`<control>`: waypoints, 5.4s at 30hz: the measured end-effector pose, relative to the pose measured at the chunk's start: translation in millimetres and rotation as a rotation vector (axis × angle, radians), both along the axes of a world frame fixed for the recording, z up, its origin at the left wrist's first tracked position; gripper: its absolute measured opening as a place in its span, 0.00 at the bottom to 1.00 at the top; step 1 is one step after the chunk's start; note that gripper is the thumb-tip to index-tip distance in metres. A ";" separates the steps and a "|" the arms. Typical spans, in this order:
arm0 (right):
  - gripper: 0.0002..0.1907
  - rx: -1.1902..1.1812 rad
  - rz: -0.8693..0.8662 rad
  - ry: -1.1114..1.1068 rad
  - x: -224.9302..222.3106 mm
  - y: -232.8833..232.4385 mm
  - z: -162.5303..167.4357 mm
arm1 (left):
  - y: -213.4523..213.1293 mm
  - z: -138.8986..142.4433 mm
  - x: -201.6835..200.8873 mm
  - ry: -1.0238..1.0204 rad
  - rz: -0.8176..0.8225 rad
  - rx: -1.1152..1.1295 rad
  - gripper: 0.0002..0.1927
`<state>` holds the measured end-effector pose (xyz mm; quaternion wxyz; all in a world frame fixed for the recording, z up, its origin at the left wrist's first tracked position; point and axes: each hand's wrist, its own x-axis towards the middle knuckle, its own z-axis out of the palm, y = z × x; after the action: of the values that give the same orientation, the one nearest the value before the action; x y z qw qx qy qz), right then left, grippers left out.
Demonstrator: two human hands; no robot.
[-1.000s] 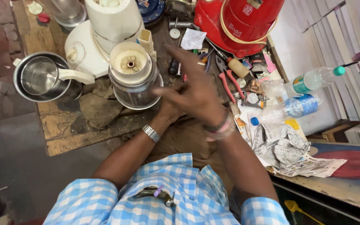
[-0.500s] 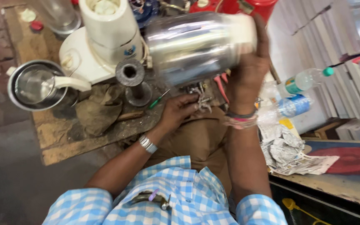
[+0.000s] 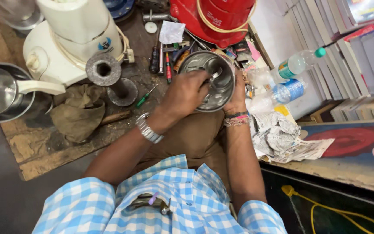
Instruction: The person disassembles a blender jar, cleans and assembles a metal blade assembly using pliers, and secures it into the jar using a hammer and punch. The person then reassembles the jar and inspects the fit.
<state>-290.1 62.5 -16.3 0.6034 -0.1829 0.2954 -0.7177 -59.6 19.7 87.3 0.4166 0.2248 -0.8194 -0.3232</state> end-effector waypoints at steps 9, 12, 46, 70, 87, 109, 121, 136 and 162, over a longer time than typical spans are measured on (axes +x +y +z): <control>0.26 -0.010 0.022 0.020 24.6 -3.7 28.1 | -8.8 -24.5 -10.6 -0.180 0.112 0.023 0.06; 0.26 0.019 0.056 0.003 30.0 -4.1 31.1 | -10.8 -37.0 -13.4 -0.205 0.130 0.026 0.07; 0.55 -0.307 -0.162 0.932 120.8 59.2 120.8 | -9.6 -98.9 3.0 0.686 -0.639 1.278 0.25; 0.59 -0.288 -0.166 0.898 124.3 62.6 126.1 | -8.3 -99.6 6.1 0.684 -0.634 1.273 0.25; 0.58 -0.244 -0.151 0.918 126.4 61.4 125.6 | -8.1 -105.4 6.2 0.688 -0.625 1.261 0.25; 0.59 -0.230 -0.133 0.881 127.7 58.2 126.1 | -9.4 -103.0 13.9 0.673 -0.618 1.276 0.23; 0.58 -0.206 -0.134 0.882 129.5 55.2 126.4 | -11.7 -101.1 14.2 0.674 -0.610 1.257 0.22; 0.58 -0.193 -0.144 0.912 131.3 52.6 129.0 | -14.5 -96.5 17.0 0.666 -0.606 1.245 0.21; 0.36 -0.018 -0.004 -0.241 79.6 2.1 -4.6 | -0.9 13.5 36.0 -0.086 -0.028 -0.330 0.17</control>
<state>-210.5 64.7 -20.9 0.6315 -0.1000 0.2147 -0.7383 -23.7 18.8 100.8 0.4080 0.1555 -0.8814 -0.1800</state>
